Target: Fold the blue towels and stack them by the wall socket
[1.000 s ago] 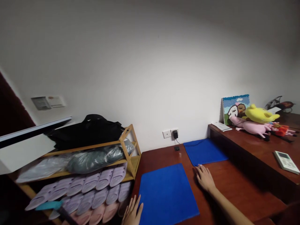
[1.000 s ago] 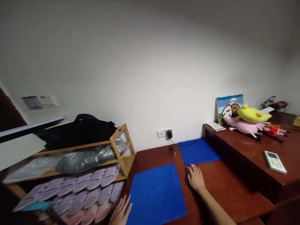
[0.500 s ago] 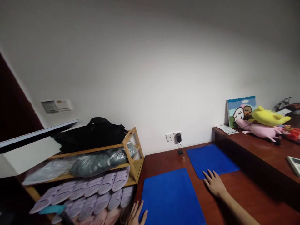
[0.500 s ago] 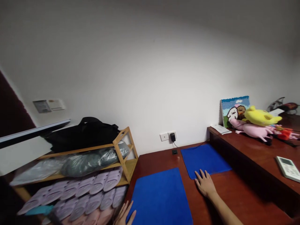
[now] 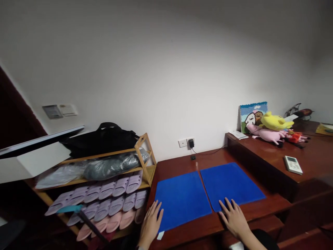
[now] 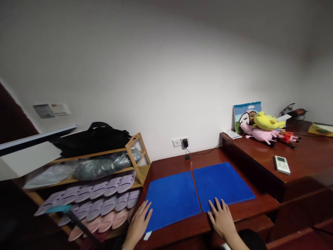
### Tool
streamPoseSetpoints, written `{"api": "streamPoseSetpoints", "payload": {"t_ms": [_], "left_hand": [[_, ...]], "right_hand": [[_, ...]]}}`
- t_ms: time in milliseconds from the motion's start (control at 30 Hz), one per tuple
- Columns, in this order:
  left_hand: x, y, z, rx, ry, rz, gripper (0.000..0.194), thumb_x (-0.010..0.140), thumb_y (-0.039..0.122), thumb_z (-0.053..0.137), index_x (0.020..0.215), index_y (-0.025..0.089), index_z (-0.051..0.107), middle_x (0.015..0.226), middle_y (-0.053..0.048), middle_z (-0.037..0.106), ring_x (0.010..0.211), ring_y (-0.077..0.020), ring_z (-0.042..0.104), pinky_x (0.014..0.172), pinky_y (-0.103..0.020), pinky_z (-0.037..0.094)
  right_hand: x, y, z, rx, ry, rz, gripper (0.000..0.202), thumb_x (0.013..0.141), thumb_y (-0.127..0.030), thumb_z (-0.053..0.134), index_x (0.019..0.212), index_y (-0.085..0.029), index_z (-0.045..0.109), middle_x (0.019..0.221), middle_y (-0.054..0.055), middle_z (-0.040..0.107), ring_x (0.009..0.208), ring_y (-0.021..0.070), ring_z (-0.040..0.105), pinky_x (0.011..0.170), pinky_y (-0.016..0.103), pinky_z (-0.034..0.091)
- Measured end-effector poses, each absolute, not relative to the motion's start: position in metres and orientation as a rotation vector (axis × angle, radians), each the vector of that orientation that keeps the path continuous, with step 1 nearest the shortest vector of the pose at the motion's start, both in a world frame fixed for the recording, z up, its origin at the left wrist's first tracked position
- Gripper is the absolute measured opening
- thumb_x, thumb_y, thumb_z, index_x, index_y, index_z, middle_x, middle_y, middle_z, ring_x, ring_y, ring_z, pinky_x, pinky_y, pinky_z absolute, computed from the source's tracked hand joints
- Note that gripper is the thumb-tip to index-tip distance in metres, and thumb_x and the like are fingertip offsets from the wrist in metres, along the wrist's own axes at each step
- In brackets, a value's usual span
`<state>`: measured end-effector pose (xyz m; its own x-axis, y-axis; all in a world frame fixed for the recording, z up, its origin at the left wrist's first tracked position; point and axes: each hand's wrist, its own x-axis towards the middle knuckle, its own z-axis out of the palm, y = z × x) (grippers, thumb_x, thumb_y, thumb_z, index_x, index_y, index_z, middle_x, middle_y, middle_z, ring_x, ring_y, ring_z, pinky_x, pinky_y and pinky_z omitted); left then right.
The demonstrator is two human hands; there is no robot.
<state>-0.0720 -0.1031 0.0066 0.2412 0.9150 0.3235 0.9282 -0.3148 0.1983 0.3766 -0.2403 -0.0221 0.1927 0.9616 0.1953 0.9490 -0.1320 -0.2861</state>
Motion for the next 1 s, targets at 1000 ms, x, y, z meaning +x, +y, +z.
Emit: {"api": "streamPoseSetpoints", "payload": {"t_ms": [1000], "left_hand": [[-0.138,-0.173,-0.025,-2.636,-1.610,-0.456,0.056,0.103,0.045,0.040,0.157,0.053,0.030,0.162,0.016,0.042,0.149,-0.0234,0.043,0.125,-0.044,0.039]], "right_hand": [[0.360,-0.287,-0.038,-1.871,-1.870,0.085,0.057,0.099,-0.054,0.048,0.154,-0.042,0.047,0.164,-0.002,0.040,0.154,0.0371,0.033,0.122,0.064,0.035]]}}
